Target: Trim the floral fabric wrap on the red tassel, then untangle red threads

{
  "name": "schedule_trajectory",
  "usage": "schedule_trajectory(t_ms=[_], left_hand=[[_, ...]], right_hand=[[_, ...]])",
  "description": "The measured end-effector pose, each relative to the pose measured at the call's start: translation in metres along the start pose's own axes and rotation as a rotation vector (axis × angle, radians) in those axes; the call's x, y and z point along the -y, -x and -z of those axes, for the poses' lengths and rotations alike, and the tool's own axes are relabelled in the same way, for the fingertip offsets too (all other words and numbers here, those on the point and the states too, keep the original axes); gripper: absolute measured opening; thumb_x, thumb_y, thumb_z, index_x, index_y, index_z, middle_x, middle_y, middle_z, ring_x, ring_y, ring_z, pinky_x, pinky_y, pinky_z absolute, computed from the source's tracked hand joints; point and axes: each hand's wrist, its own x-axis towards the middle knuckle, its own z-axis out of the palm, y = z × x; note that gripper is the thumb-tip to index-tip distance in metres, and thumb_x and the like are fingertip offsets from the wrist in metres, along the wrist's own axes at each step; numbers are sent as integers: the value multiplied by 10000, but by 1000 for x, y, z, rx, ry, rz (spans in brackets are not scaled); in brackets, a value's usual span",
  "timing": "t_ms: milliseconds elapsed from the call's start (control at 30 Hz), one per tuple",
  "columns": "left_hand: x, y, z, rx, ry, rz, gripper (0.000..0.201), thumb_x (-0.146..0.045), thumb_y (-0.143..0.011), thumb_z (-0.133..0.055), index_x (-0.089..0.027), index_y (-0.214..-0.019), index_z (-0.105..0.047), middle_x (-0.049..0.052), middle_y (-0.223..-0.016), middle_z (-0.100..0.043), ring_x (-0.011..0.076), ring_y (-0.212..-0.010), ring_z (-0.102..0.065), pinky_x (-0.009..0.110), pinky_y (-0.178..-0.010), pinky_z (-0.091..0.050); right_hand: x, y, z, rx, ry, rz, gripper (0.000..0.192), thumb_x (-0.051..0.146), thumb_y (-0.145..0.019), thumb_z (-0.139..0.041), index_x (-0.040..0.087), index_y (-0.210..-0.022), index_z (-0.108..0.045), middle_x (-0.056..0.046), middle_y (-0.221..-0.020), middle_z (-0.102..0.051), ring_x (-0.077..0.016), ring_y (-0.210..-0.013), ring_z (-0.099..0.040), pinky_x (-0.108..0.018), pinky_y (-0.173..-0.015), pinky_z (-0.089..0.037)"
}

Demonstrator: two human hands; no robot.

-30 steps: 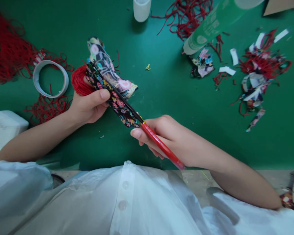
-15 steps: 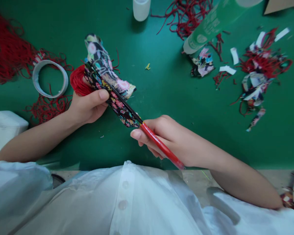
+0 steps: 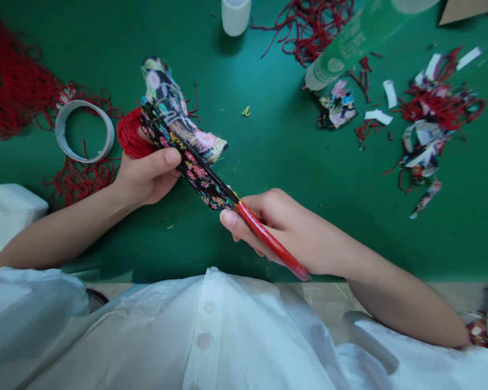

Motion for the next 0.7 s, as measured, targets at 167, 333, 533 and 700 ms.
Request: schedule_trajectory(t_ms=[167, 333, 533, 700], left_hand=[[0, 1, 0, 3, 13, -6, 266, -330, -625, -861, -194, -784, -695, -23, -875, -738, 296, -1160, -676, 428, -937, -608], [2, 1, -2, -69, 2, -4, 215, -298, -660, -827, -189, -792, -698, -28, -894, -728, 301, -1198, -657, 428, -920, -615], [-1, 1, -4, 62, -26, -31, 305, -363, -684, -814, -169, -892, -707, 36, -914, -731, 248, -930, -724, 404, -771, -629], [-2, 3, -3, 27, -20, -38, 284, -443, -710, -766, -195, -824, -685, 16, -813, -697, 159, -757, -681, 333, -685, -622]], right_hand=[[-1, 1, 2, -14, 55, 67, 624, 768, -862, -428, 177, -715, -563, 54, -432, -480, -62, -337, -418, -202, -351, -316], [-1, 0, 2, -60, 71, 99, 618, 768, -859, -435, 183, -698, -551, 55, -443, -465, -63, -343, -404, -218, -350, -275], [-3, -1, 1, -151, 91, 94, 610, 774, -850, -439, 198, -667, -525, 58, -434, -438, -71, -342, -394, -232, -349, -240], [-3, 0, 2, -137, 147, 72, 591, 753, -860, -445, 201, -669, -537, 60, -432, -419, -77, -352, -399, -241, -364, -231]])
